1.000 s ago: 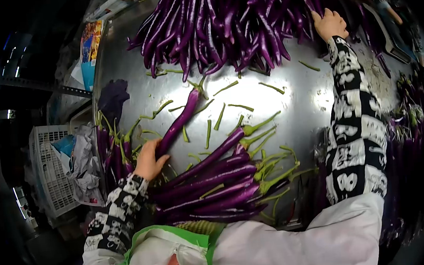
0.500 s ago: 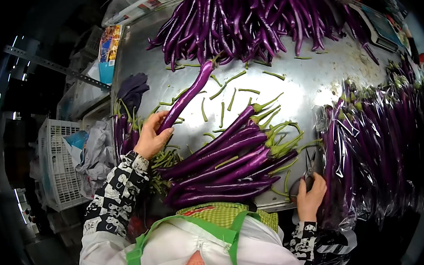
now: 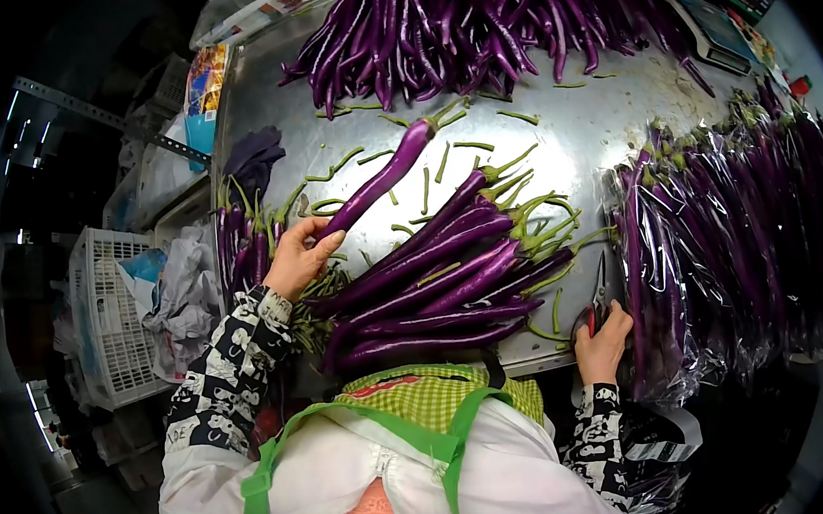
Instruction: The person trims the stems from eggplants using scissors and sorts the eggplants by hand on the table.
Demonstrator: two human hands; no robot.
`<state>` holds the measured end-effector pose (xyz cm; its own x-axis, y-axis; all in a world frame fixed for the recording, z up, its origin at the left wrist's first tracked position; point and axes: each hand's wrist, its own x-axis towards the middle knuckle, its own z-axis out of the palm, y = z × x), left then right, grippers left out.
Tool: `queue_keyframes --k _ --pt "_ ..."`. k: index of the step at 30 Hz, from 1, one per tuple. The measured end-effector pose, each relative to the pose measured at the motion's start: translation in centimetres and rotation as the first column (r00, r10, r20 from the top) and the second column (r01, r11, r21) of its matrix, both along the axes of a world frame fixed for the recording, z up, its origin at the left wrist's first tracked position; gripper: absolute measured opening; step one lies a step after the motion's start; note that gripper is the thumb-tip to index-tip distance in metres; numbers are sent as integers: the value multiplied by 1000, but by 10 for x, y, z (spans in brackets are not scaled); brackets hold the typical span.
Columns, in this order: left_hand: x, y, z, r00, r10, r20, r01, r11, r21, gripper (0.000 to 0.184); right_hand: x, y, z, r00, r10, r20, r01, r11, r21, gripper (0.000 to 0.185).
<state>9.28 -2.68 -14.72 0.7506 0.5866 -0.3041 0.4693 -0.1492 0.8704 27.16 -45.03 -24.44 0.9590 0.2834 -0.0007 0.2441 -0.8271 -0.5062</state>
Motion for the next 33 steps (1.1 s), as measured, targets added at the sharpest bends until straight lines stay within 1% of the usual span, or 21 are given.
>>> queue_keyframes --k 1,2,3,4,5,6,8,9,11,12,13,15,16,19,20,21,23,24,26,31,33 --pt "-1 0 0 1000 1 3 -1 1000 1 27 1 -1 -1 999 -40 -13 40 999 -34 53" --pt "-2 0 -1 999 42 -22 -47 946 -320 29 3 -1 -1 997 -80 -23 78 995 -68 51" --pt "-3 1 -1 996 72 -57 -92 792 -604 31 5 0 2 997 -78 -21 76 995 -65 51" --pt "-3 3 0 1000 -3 4 5 742 -670 32 6 1 7 992 -95 -83 86 991 -98 49" --pt "-2 4 0 1000 -1 1 2 743 -669 32 7 1 9 983 -113 -147 94 987 -133 47" --pt "1 3 1 998 31 52 16 686 -727 32 7 -3 6 998 -22 -55 16 993 -116 38" --pt "5 11 -2 988 49 146 96 540 -836 32 12 -9 1 995 3 -95 -17 990 -138 35" --pt "7 16 -2 984 46 174 127 511 -850 35 13 -11 0 991 24 -134 -45 986 -158 32" --pt "10 23 4 981 79 177 133 392 -910 32 13 -11 -1 990 25 -141 -48 985 -168 31" --pt "12 25 -2 995 21 102 82 457 -886 38 14 -11 0 988 27 -149 -53 983 -177 31" --pt "10 25 -6 995 -96 17 73 619 -782 38 13 -10 1 988 22 -152 -50 982 -182 31" --pt "14 22 -20 954 -262 -144 127 791 -598 36 8 -8 4 997 60 -42 -67 977 -202 33" --pt "16 23 -23 949 -268 -169 100 759 -644 30 6 -5 7 997 71 -11 -72 974 -215 34" --pt "25 11 -32 964 -241 -113 87 685 -723 32 2 -1 4 996 73 43 -59 965 -254 35" --pt "26 9 -31 962 -260 -83 121 678 -725 31 3 -1 2 996 80 51 -64 965 -253 35" --pt "28 9 -38 969 -225 -101 82 682 -727 31 3 0 3 996 79 50 -63 965 -253 35" --pt "31 15 -49 973 -216 -74 73 599 -797 38 4 0 5 994 89 58 -75 974 -214 34" --pt "33 15 -45 973 -218 -74 74 600 -796 38 4 0 4 994 88 59 -73 974 -213 34" --pt "34 16 -34 986 -151 69 137 501 -855 43 5 0 2 995 78 60 -68 985 -158 34" --pt "33 19 -31 986 -146 82 143 480 -866 34 9 5 1 996 59 64 -52 993 -107 34" --pt "32 16 -26 992 -82 94 124 569 -813 27 12 6 0 996 53 66 -48 996 -73 34"
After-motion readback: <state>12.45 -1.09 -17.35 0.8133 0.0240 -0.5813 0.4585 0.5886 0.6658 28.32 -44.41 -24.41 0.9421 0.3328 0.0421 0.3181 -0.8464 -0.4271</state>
